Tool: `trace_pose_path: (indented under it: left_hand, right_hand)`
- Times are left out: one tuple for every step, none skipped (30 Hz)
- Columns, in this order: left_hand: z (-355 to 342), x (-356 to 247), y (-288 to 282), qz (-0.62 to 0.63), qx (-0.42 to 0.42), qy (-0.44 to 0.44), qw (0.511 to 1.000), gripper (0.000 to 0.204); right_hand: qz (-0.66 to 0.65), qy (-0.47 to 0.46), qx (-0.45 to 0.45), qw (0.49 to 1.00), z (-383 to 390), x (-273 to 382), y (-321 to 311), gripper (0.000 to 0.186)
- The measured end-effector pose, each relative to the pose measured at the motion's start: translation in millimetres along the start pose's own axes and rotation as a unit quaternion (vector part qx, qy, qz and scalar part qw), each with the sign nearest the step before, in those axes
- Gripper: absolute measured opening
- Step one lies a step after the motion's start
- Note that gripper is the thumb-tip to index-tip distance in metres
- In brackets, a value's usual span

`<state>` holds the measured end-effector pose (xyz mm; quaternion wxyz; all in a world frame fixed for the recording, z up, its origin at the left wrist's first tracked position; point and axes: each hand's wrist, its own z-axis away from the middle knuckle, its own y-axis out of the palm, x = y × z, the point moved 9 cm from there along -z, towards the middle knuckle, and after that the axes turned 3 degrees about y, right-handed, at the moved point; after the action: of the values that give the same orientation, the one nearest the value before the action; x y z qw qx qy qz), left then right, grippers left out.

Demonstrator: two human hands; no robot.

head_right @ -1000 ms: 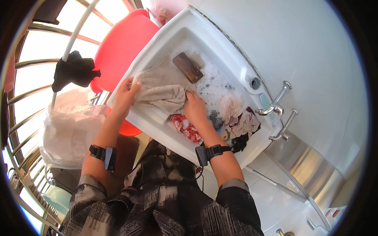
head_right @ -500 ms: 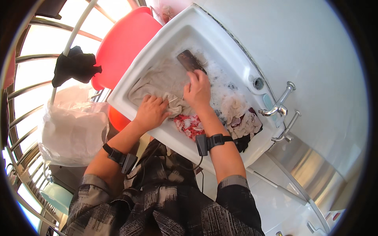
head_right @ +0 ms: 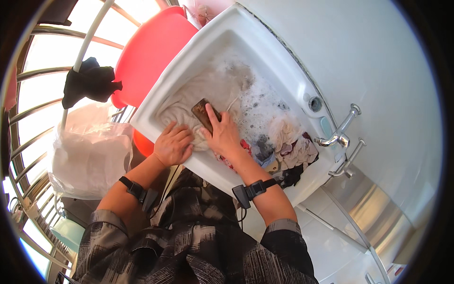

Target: Hand washing clothes in a laundry sink using a brush and soap.

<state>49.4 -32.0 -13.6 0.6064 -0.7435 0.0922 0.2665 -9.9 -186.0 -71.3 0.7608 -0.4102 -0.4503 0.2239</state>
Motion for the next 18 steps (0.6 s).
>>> trace_pose_path:
  left_hand:
    - [1.2,1.6,1.5,-0.002,0.0,-0.004,1.0,0.023]
    - [2.9,2.9,7.2,0.007,0.027,-0.008,1.0,0.02]
    - [0.5,1.9,14.3,0.019,0.054,-0.006,0.998,0.017]
    - [-1.8,0.5,14.8,0.017,0.055,-0.008,0.998,0.017]
    - [-6.6,-2.4,15.7,0.017,0.054,-0.002,0.998,0.016]
    - [-7.3,-3.9,14.8,0.015,0.054,0.002,0.998,0.016]
    - [-7.1,-3.6,13.9,0.014,0.054,0.002,0.998,0.016]
    - [-7.7,-4.3,12.4,0.013,0.048,0.005,0.999,0.016]
    - [-8.0,-3.3,10.7,0.01,0.04,0.006,0.999,0.017]
    - [-5.3,0.0,9.8,0.005,0.038,0.002,0.999,0.017]
    - [-1.2,2.0,9.0,0.002,0.038,-0.002,0.999,0.018]
    - [-0.3,0.5,7.6,0.003,0.038,-0.003,0.999,0.018]
    - [-0.7,1.5,6.7,0.002,0.037,-0.006,0.999,0.018]
    - [-1.5,2.6,5.5,-0.006,0.032,-0.004,0.999,0.019]
    - [-2.5,-1.0,4.8,-0.011,0.026,-0.002,1.0,0.02]
    - [-4.4,-2.7,5.2,-0.011,0.024,-0.003,1.0,0.02]
    - [-6.0,-4.5,8.1,-0.016,0.037,-0.004,0.999,0.02]
    - [-9.8,-4.0,11.5,-0.021,0.05,-0.002,0.999,0.019]
  right_hand:
    - [0.003,-0.018,0.028,0.999,1.2,2.8,8.2,0.079]
    - [0.004,-0.037,0.055,0.998,1.3,5.8,16.3,0.08]
    - [0.08,-0.019,0.008,0.997,-15.2,-6.8,6.1,0.081]
    - [0.078,-0.02,0.008,0.997,-32.5,-13.6,2.8,0.081]
    - [0.093,0.01,-0.009,0.996,-50.7,-25.7,-6.1,0.079]
    - [0.105,0.039,-0.025,0.993,-61.3,-30.9,-12.2,0.078]
    - [0.104,0.038,-0.025,0.994,-65.9,-27.3,-11.9,0.078]
    - [0.068,0.087,-0.029,0.993,-68.5,-31.4,-11.6,0.077]
    - [0.03,0.133,-0.033,0.99,-71.5,-32.6,-10.2,0.076]
    - [0.028,0.127,-0.032,0.991,-66.1,-17.5,-5.5,0.076]
    - [0.008,0.08,-0.017,0.997,-50.6,7.0,3.2,0.075]
    - [-0.009,0.037,-0.001,0.999,-37.0,22.3,6.9,0.073]
    - [-0.009,0.034,0.0,0.999,-32.9,22.2,8.3,0.073]
    - [0.032,-0.055,0.008,0.998,-28.9,35.3,12.1,0.072]
    - [0.074,-0.141,0.017,0.987,-20.3,44.4,13.0,0.071]
    - [0.081,-0.086,-0.001,0.993,-37.2,23.0,1.1,0.071]
    - [0.088,-0.031,-0.019,0.995,-61.5,-1.3,-13.4,0.07]
    - [0.107,0.015,-0.032,0.994,-80.8,-25.9,-22.4,0.07]
